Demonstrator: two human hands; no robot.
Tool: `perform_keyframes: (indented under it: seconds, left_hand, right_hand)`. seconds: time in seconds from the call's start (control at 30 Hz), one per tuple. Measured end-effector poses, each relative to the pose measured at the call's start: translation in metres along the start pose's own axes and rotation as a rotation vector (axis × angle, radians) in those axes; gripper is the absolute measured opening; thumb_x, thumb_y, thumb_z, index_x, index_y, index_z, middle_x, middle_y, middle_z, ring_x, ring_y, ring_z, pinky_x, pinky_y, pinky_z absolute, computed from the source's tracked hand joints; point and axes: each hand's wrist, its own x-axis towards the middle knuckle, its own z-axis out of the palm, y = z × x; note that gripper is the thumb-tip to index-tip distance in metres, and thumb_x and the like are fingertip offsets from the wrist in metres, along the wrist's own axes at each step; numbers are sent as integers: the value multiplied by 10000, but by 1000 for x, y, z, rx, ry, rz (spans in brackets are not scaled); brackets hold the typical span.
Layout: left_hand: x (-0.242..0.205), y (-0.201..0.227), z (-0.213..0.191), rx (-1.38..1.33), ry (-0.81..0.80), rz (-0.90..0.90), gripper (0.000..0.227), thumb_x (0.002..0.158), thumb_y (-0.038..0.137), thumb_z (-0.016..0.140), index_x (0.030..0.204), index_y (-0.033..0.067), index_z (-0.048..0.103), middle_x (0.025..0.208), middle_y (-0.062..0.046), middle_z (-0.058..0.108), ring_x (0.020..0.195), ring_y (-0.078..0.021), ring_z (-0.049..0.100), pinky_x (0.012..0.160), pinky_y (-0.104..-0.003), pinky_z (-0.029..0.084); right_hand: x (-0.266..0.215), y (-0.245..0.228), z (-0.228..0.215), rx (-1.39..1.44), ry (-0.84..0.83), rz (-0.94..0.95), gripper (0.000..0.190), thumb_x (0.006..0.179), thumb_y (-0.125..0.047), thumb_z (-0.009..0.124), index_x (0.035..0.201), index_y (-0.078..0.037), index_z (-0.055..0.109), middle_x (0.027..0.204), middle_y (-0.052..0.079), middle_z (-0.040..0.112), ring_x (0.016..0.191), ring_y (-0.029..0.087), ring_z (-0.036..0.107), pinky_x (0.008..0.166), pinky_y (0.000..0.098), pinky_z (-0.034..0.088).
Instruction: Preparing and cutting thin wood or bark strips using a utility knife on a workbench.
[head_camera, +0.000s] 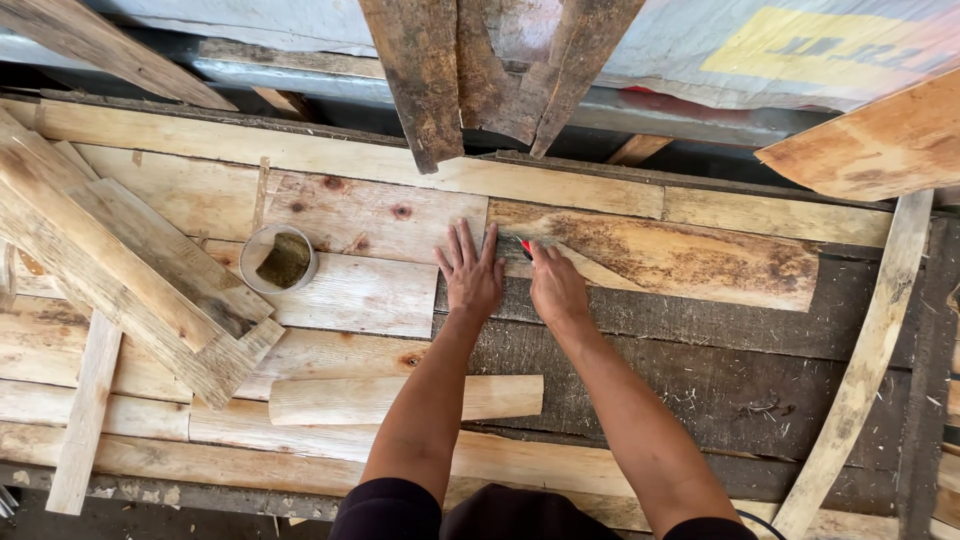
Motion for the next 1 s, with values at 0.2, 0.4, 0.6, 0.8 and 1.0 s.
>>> perform_keyframes:
  seconds: [0.2, 0.4, 0.6, 0.8, 1.0]
  left_hand:
    - [1, 2, -1, 22, -14, -15, 627, 1078, 458, 344, 1658, 320, 147, 1714, -216, 9, 1573, -431, 4, 1208, -694, 23]
    - [2, 6, -7, 33, -34, -38, 646, 1065, 454, 363, 1660, 311, 156, 1718, -215, 8, 1577, -431, 5, 1215, -684, 21]
    - [3, 6, -6, 62, -75, -47, 637, 1068, 470, 323, 1656, 316, 132, 1708, -210, -23, 1568, -420, -29, 1216, -669, -3]
    - [4, 7, -9, 56, -95, -57, 636, 1073, 478, 323, 1658, 327, 124, 1715, -206, -24, 1573, -412, -32, 1223, -666, -7]
    - [1, 10, -20, 3, -102, -65, 632, 1076, 449, 390, 1647, 327, 147, 1714, -210, 0, 1579, -419, -20, 1226, -668, 4]
  right_hand:
    - [-4, -5, -8, 18, 36, -11, 453, 983, -105, 587, 1427, -21, 551, 1189, 186, 678, 979, 338, 699, 795, 449, 605]
    - [-6, 1, 2, 86, 119, -50, 396, 1036, -112, 564, 1416, -2, 544, 1201, 201, 674, 992, 340, 700, 802, 448, 602]
    - [-4, 11, 18, 123, 124, -51, 383, 1034, -96, 560, 1404, 3, 540, 1228, 191, 664, 986, 312, 712, 821, 406, 623]
    - [-1, 13, 7, 223, 149, 49, 340, 1025, -48, 546, 1357, 26, 534, 1185, 191, 615, 936, 300, 698, 764, 374, 639]
    - [-7, 12, -6, 267, 215, 40, 474, 913, -124, 741, 1314, -8, 517, 1186, 210, 583, 1023, 398, 644, 806, 499, 542]
